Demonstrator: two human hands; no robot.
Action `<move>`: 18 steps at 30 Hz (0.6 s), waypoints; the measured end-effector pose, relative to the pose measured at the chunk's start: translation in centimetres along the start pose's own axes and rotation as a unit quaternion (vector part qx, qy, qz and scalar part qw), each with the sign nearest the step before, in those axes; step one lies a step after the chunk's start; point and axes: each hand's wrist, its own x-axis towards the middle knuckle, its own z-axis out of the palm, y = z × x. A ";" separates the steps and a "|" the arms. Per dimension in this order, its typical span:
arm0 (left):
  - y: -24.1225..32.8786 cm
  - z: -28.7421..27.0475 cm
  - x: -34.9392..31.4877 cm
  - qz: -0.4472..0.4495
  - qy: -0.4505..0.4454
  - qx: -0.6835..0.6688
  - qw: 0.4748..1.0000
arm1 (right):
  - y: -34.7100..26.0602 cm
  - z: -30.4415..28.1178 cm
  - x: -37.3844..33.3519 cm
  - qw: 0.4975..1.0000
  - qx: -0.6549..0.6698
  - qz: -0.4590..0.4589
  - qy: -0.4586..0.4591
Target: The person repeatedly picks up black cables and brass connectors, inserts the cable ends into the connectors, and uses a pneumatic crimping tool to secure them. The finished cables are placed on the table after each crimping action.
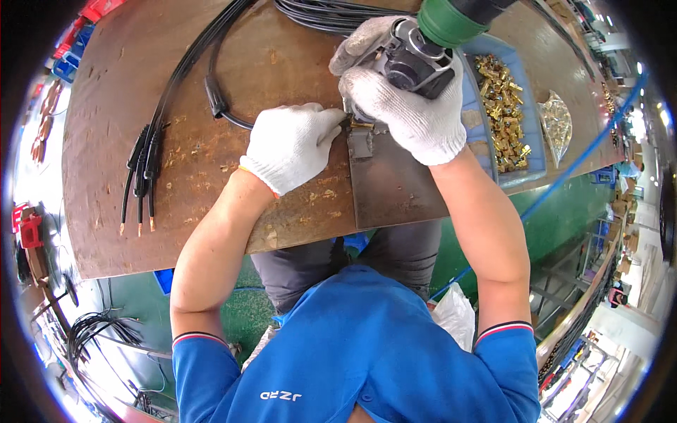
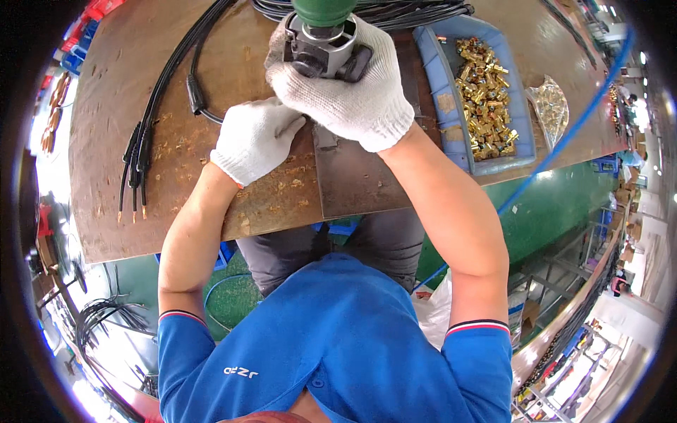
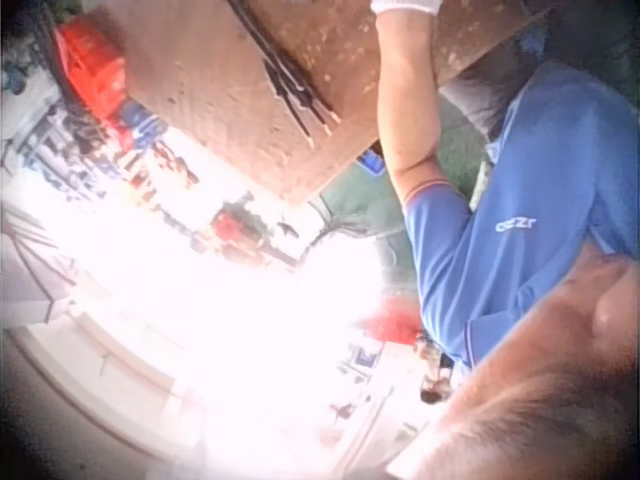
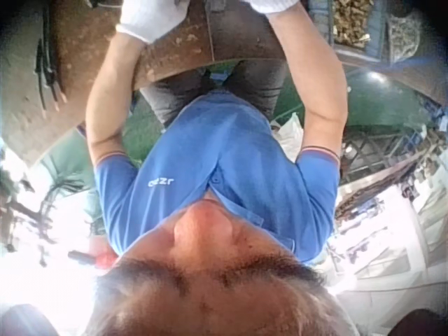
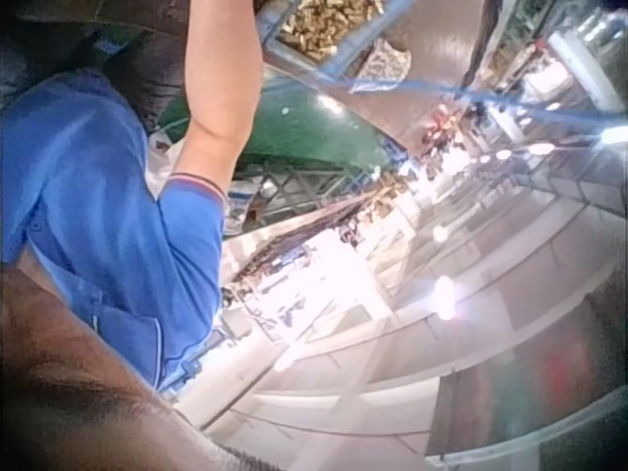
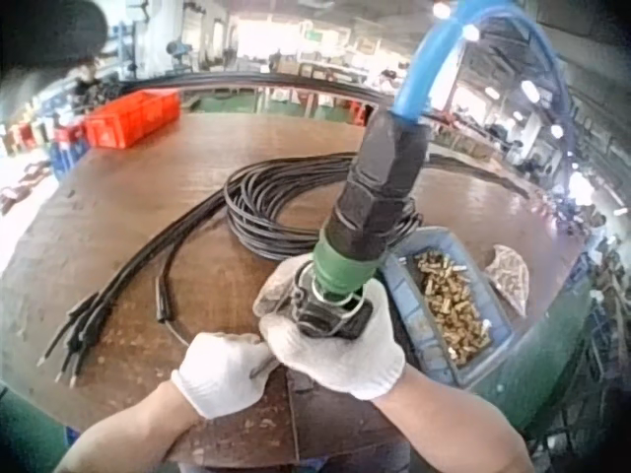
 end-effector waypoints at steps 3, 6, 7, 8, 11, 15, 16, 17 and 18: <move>0.1 -0.2 -0.2 -0.002 0.004 -0.004 1.000 | -1.9 -0.9 -0.1 0.983 0.175 0.024 0.038; 0.2 -1.0 -0.2 0.004 0.021 -0.021 1.000 | -3.3 -7.2 0.5 0.978 0.186 0.066 0.074; 0.1 -1.2 -0.3 0.012 0.030 -0.027 0.999 | -4.3 -9.8 0.6 0.984 0.128 0.067 0.103; 0.1 -1.4 -0.4 0.023 0.048 -0.043 0.998 | -4.8 -12.0 1.0 0.972 0.125 0.065 0.187; 0.9 -2.9 -0.1 0.009 0.022 -0.068 0.997 | -5.0 -16.4 2.6 0.939 0.155 0.089 0.293; 1.6 -3.7 -0.1 0.001 0.033 -0.105 0.994 | -2.3 -23.2 0.8 0.903 -0.024 0.309 0.298; 1.6 -3.5 -0.1 0.010 0.047 -0.120 0.992 | -1.0 -23.8 -0.2 0.895 -0.060 0.323 0.301; 1.6 -3.3 -0.1 0.016 0.062 -0.132 0.989 | 0.4 -24.0 -1.2 0.887 -0.093 0.337 0.301; 1.5 -3.1 -0.2 0.008 0.059 -0.137 0.989 | 1.5 -24.2 -2.1 0.887 -0.091 0.343 0.295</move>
